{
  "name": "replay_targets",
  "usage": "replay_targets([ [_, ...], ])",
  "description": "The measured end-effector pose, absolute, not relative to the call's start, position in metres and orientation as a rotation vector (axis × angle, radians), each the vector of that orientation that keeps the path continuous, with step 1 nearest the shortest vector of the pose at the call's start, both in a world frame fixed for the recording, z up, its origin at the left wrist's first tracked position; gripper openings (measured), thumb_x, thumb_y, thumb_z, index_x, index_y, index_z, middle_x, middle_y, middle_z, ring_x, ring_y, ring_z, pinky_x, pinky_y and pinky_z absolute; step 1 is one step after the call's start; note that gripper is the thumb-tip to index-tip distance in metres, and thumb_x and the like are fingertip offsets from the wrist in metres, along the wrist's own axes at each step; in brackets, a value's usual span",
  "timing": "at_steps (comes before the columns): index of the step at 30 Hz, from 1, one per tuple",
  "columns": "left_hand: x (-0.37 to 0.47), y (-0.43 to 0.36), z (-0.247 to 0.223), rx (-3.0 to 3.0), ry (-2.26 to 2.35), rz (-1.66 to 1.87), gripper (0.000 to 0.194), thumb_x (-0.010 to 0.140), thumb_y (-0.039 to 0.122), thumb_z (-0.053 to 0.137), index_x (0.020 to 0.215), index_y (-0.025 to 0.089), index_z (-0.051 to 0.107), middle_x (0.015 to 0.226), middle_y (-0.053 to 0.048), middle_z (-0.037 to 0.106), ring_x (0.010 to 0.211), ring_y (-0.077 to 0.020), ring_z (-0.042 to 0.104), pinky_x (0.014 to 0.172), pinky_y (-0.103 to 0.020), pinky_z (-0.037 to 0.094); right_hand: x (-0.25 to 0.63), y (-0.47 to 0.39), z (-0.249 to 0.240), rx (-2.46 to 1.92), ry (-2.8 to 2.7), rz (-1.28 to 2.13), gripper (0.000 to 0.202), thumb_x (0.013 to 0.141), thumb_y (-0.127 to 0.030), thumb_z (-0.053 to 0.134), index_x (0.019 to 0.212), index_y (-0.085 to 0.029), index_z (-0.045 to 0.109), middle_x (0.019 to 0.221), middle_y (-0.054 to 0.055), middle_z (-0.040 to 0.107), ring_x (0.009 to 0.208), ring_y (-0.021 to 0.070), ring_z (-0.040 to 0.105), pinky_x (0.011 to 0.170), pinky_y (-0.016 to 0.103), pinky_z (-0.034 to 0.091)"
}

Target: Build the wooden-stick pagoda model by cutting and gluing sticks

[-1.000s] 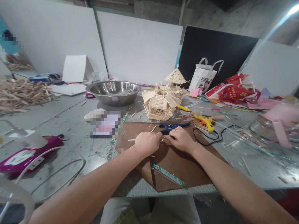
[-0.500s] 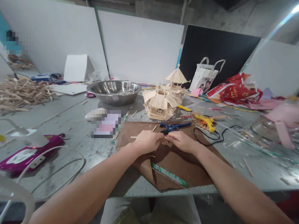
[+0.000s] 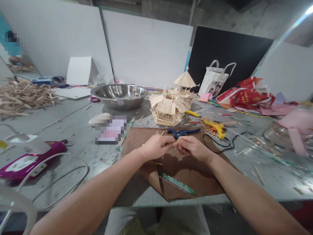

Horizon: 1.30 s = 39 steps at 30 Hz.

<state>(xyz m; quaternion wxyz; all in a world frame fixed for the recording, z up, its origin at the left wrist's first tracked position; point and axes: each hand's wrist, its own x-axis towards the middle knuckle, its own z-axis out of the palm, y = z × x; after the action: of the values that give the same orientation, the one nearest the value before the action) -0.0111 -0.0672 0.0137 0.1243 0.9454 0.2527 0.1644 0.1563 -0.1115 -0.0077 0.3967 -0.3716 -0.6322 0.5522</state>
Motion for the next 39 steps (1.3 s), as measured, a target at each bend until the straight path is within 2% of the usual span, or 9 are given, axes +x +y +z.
replay_targets([
  [4,-0.016,-0.062,0.011,2.853,1.175,0.406,0.035,0.082,0.04,0.029,0.076,0.022,0.058,0.064,-0.003,0.059,0.058,-0.0153,0.053,0.052,-0.023,0.032,0.159,-0.106,-0.01,-1.188,-1.498,0.938,0.031,0.075,-0.044,0.044,0.058,-0.018,0.045,0.046,-0.007,0.034,0.042,0.0064,0.03,0.041,0.02,0.024],
  [8,-0.025,-0.048,0.005,2.812,1.552,0.261,0.032,0.081,0.036,0.029,0.083,0.024,0.059,0.075,-0.005,0.063,0.068,-0.0201,0.057,0.058,-0.028,0.037,0.171,-0.1,-0.012,-1.402,-1.475,0.489,0.025,0.072,-0.041,0.049,0.068,-0.017,0.056,0.059,-0.001,0.054,0.056,0.0112,0.047,0.055,0.023,0.036],
  [12,-0.025,-0.036,-0.002,2.846,1.588,0.298,0.029,0.08,0.03,0.033,0.089,0.022,0.06,0.085,-0.008,0.061,0.079,-0.0222,0.054,0.066,-0.032,0.039,0.173,-0.095,-0.019,-1.422,-1.562,0.652,0.031,0.074,-0.039,0.046,0.089,-0.016,0.059,0.064,0.001,0.059,0.05,0.0105,0.049,0.049,0.024,0.04],
  [15,-0.021,-0.035,-0.004,2.898,1.466,0.53,0.027,0.078,0.027,0.039,0.098,0.02,0.057,0.097,-0.008,0.057,0.092,-0.0216,0.049,0.077,-0.033,0.037,0.17,-0.093,-0.025,-1.352,-1.579,0.843,0.034,0.076,-0.036,0.042,0.101,-0.016,0.054,0.082,0.005,0.062,0.051,0.0093,0.052,0.047,0.023,0.043],
  [21,-0.004,-0.048,0.008,2.817,1.021,0.712,0.023,0.08,0.03,0.041,0.091,0.018,0.058,0.086,-0.004,0.061,0.081,-0.0157,0.053,0.072,-0.026,0.038,0.173,-0.095,-0.025,-1.358,-1.524,0.971,0.027,0.072,-0.039,0.049,0.085,-0.016,0.056,0.075,0.003,0.062,0.045,0.0086,0.053,0.042,0.023,0.044],
  [30,0.014,-0.049,0.027,3.145,0.745,0.486,0.023,0.078,0.025,0.043,0.066,0.016,0.06,0.067,-0.005,0.062,0.069,-0.0171,0.054,0.066,-0.029,0.035,0.175,-0.098,-0.006,-1.354,-1.66,0.859,0.024,0.073,-0.039,0.048,0.076,-0.016,0.056,0.066,0.0,0.06,0.049,0.009,0.053,0.05,0.023,0.044],
  [34,0.006,-0.025,0.049,2.953,1.144,0.536,0.028,0.079,0.031,0.038,0.072,0.019,0.062,0.071,-0.006,0.063,0.068,-0.0177,0.055,0.06,-0.027,0.036,0.22,-0.091,0.018,-1.67,-1.605,0.435,0.037,0.076,-0.048,0.039,0.09,-0.019,0.057,0.083,0.005,0.064,0.064,0.0152,0.059,0.063,0.029,0.045],
  [37,-0.011,0.007,0.061,2.676,1.593,0.631,0.033,0.078,0.037,0.034,0.079,0.021,0.063,0.073,-0.006,0.063,0.067,-0.018,0.055,0.056,-0.025,0.035,0.273,-0.087,0.024,-2.257,-1.488,0.002,0.044,0.075,-0.051,0.035,0.089,-0.018,0.059,0.085,0.012,0.064,0.083,0.0264,0.058,0.068,0.036,0.041],
  [39,-0.022,0.027,0.063,2.583,1.663,0.648,0.035,0.078,0.038,0.034,0.074,0.02,0.063,0.07,-0.005,0.063,0.065,-0.0166,0.055,0.054,-0.024,0.035,0.303,-0.085,0.016,-2.629,-1.394,-0.003,0.046,0.074,-0.052,0.034,0.087,-0.017,0.061,0.088,0.016,0.063,0.086,0.0306,0.057,0.066,0.039,0.04],
])
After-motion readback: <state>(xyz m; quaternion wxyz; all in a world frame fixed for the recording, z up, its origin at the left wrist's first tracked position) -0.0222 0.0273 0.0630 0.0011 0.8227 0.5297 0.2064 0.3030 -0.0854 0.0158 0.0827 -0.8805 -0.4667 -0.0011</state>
